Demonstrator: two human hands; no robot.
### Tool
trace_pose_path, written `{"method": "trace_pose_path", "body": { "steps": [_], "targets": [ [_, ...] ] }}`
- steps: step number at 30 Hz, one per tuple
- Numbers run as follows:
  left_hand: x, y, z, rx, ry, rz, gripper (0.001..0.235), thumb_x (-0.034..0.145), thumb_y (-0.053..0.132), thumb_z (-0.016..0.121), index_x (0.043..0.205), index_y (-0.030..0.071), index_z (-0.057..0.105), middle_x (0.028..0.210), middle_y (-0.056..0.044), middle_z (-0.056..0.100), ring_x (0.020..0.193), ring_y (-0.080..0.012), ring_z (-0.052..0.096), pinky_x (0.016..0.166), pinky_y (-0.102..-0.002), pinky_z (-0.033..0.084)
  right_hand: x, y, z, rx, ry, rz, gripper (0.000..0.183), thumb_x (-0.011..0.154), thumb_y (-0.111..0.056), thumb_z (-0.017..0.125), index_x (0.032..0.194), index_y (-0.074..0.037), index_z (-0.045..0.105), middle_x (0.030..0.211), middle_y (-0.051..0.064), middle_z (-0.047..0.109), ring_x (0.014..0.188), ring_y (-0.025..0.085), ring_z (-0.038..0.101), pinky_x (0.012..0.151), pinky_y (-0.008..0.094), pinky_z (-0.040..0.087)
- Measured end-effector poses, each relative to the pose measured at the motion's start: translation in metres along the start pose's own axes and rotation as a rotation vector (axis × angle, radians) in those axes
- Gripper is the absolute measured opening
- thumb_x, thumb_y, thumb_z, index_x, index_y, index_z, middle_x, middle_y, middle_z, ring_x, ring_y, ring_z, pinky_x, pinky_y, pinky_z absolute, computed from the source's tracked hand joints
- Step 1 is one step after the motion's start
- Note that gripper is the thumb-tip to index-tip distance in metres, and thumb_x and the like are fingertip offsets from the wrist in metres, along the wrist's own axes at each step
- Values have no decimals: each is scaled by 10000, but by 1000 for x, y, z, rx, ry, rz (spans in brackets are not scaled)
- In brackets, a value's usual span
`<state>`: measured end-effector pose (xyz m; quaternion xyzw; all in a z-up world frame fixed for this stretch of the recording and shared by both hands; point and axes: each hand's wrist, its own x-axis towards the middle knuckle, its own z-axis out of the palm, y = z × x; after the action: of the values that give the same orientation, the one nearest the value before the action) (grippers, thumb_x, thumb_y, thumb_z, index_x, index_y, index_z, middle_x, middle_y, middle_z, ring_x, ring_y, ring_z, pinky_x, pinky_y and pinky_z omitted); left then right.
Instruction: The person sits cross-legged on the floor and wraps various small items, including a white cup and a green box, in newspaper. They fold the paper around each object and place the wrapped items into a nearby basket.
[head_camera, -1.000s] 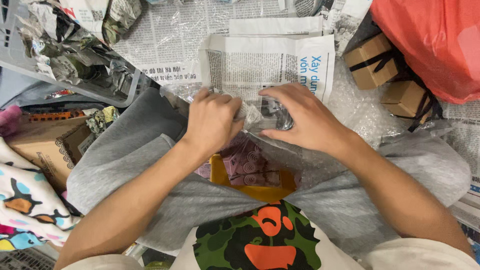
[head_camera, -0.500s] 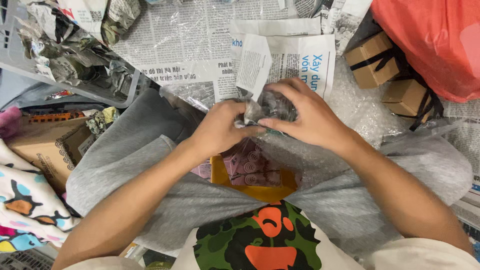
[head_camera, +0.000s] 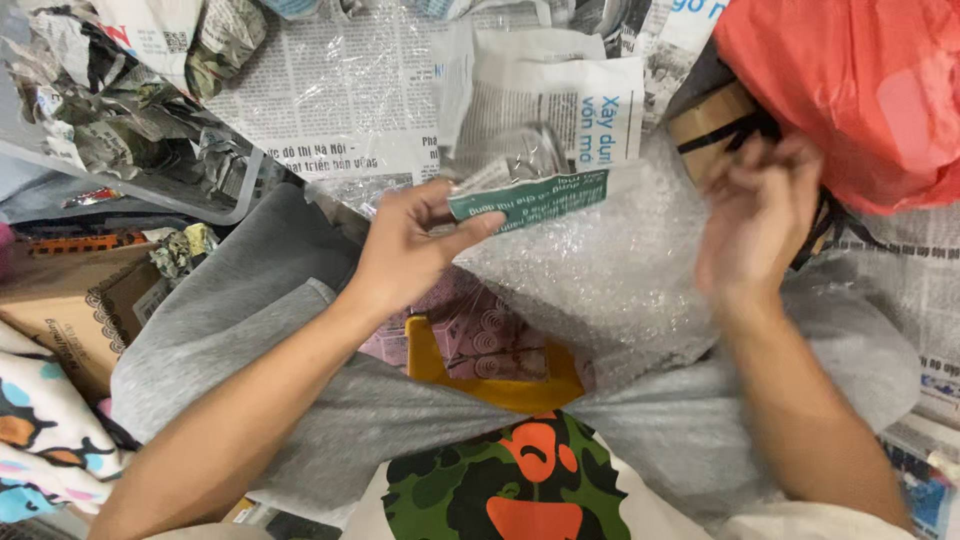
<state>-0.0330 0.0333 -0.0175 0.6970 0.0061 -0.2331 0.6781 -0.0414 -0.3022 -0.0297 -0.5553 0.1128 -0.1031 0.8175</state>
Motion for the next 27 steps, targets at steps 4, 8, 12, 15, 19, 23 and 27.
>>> {"method": "trace_pose_path", "body": {
  "steps": [4, 8, 12, 15, 19, 23, 27],
  "targets": [
    [-2, 16, 0, -136, 36, 204, 187, 974, 97, 769, 1133, 13, 716, 959, 16, 749, 843, -22, 594, 733, -216, 475, -48, 34, 8, -39, -270, 247, 394, 928, -63, 630, 1277, -22, 452, 1098, 157, 562, 975, 255, 597, 888, 422, 535],
    [-8, 31, 14, 29, -56, 315, 246, 930, 139, 799, 1140, 30, 733, 974, -7, 763, 818, -54, 661, 734, -247, 521, -65, 66, 2, -52, -581, 600, 566, 921, -123, 716, 1416, -33, 457, 1316, 120, 556, 1197, 229, 581, 1027, 402, 502],
    [-8, 40, 32, 288, -134, 430, 254, 872, 158, 854, 1036, 5, 737, 839, -86, 685, 741, -180, 594, 669, -330, 480, -48, 64, -18, 142, -565, 566, 643, 931, -137, 774, 1492, -15, 487, 1449, 84, 577, 1344, 186, 557, 1132, 325, 443],
    [0, 44, 31, 472, -160, 564, 293, 869, 158, 874, 848, -23, 645, 741, -140, 590, 729, -280, 566, 720, -404, 464, -49, 51, -16, 25, -490, 231, 595, 919, -58, 799, 1450, -1, 537, 1360, 115, 630, 1271, 233, 614, 1110, 394, 498],
    [4, 45, 36, 431, -144, 654, 268, 907, 157, 839, 1023, -22, 677, 832, -133, 617, 817, -298, 601, 875, -427, 486, -46, 41, 2, -181, -165, 424, 411, 902, 29, 734, 1285, 81, 592, 1151, 214, 660, 756, 320, 528, 542, 460, 351],
    [4, 51, 41, 455, -44, 809, 508, 880, 224, 871, 1255, -25, 636, 1030, -127, 674, 994, -279, 649, 1027, -445, 475, -38, 35, 16, 241, -263, 312, 390, 941, -12, 710, 1322, -21, 626, 1240, 95, 706, 1161, 231, 693, 1058, 428, 558],
    [10, 60, 34, 443, 276, 955, 778, 763, 316, 912, 1333, 39, 462, 1243, -167, 558, 1161, -367, 572, 1090, -456, 447, -34, 25, 13, 353, -200, 294, 404, 917, -22, 710, 1312, -34, 626, 1254, 74, 707, 1190, 217, 690, 1112, 416, 548]
  ]
}}
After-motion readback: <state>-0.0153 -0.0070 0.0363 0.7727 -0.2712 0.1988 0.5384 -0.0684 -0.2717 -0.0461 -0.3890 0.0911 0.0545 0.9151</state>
